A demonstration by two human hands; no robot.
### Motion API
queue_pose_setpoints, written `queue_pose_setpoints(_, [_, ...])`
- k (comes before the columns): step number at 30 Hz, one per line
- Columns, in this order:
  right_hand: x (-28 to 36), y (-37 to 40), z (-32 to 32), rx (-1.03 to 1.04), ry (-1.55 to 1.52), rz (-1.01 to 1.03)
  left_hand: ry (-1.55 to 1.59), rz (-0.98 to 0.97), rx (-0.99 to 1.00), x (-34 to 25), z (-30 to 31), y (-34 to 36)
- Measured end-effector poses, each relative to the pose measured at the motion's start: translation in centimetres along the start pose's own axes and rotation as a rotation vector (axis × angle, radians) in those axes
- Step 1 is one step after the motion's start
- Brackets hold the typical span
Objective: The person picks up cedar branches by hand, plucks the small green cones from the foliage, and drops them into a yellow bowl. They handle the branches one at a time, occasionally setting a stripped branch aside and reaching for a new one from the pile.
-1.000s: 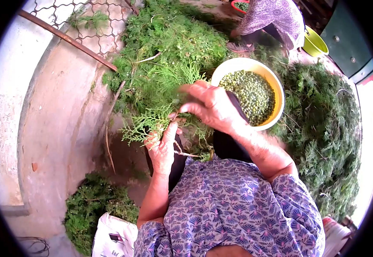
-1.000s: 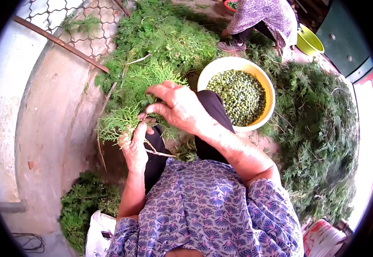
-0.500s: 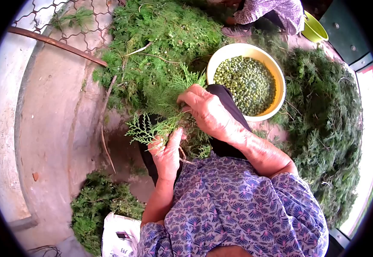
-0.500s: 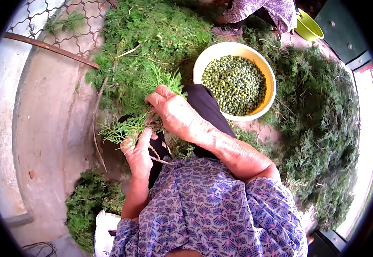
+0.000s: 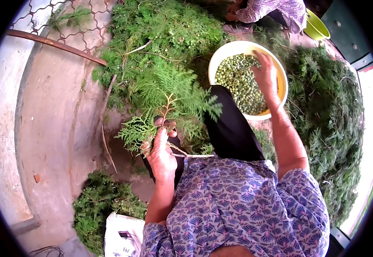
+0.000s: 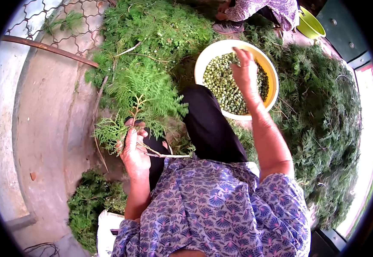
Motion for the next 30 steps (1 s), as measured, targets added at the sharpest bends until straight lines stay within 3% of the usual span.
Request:
queue_pose_setpoints(2, [-2.0,0.3,1.4,0.102,0.218,-0.084,-0.007,-0.021,0.000,0.2,0.1,-0.4])
queue_pose_setpoints(3, [-1.0,0.2,2.6,0.152,0.181,-0.115,0.007,-0.028,-0.009,0.2,-0.1,-0.5])
queue_pose_setpoints(4, [-0.7,0.1,2.6,0.151,0.066,-0.189,0.019,-0.034,-0.017,0.1,-0.3,-0.6])
queue_pose_setpoints(6, [4.5,1.1,2.6,0.181,-0.085,-0.017,-0.016,-0.029,0.019,0.7,-0.2,-1.2])
queue_pose_setpoints(7, [7.3,2.7,2.2,0.266,-0.267,-0.037,0.012,-0.010,0.002,1.0,-0.4,-1.5])
queue_pose_setpoints(9, [15.1,5.7,1.8,0.545,-0.305,0.285,0.051,-0.006,-0.011,1.0,-1.3,-1.8])
queue_pose_setpoints(10, [17.1,7.5,0.8,0.582,-0.417,0.508,0.045,-0.002,-0.042,1.1,-1.4,-1.9])
queue_pose_setpoints(11, [19.4,8.5,0.3,0.708,-0.341,0.458,0.050,0.014,-0.027,0.9,-2.0,-1.8])
queue_pose_setpoints(14, [20.3,10.1,-1.8,0.747,-0.440,0.317,0.065,0.064,-0.070,0.9,-3.0,-1.6])
queue_pose_setpoints(15, [20.3,9.8,-1.8,0.669,-0.475,0.227,0.102,0.112,-0.058,0.7,-3.3,-1.6])
queue_pose_setpoints(19, [20.3,9.8,-0.8,0.531,-0.618,0.333,0.169,0.240,-0.155,0.2,-2.2,-2.7])
queue_pose_setpoints(20, [20.0,9.7,-0.5,0.536,-0.619,0.341,0.239,0.183,-0.077,-0.6,-2.8,-3.0])
queue_pose_setpoints(23, [19.3,10.3,-0.2,0.788,-0.778,0.215,0.163,0.215,-0.070,-0.7,-0.2,-4.5])
queue_pose_setpoints(26, [19.5,10.2,1.0,0.877,-0.797,0.236,0.053,0.143,-0.183,-1.6,0.5,-5.3])
queue_pose_setpoints(30, [19.2,10.2,2.1,0.830,-0.770,0.223,0.130,0.176,-0.194,-1.0,2.9,-7.7])
Point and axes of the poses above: each hand's wrist, its own y-axis away from the middle knuckle, its own z-axis out of the back of the hand, x = y × z, the point moved 6 cm from there along -y, towards the middle knuckle, and after that the axes turned 9 degrees about z, right-handed, at the moved point
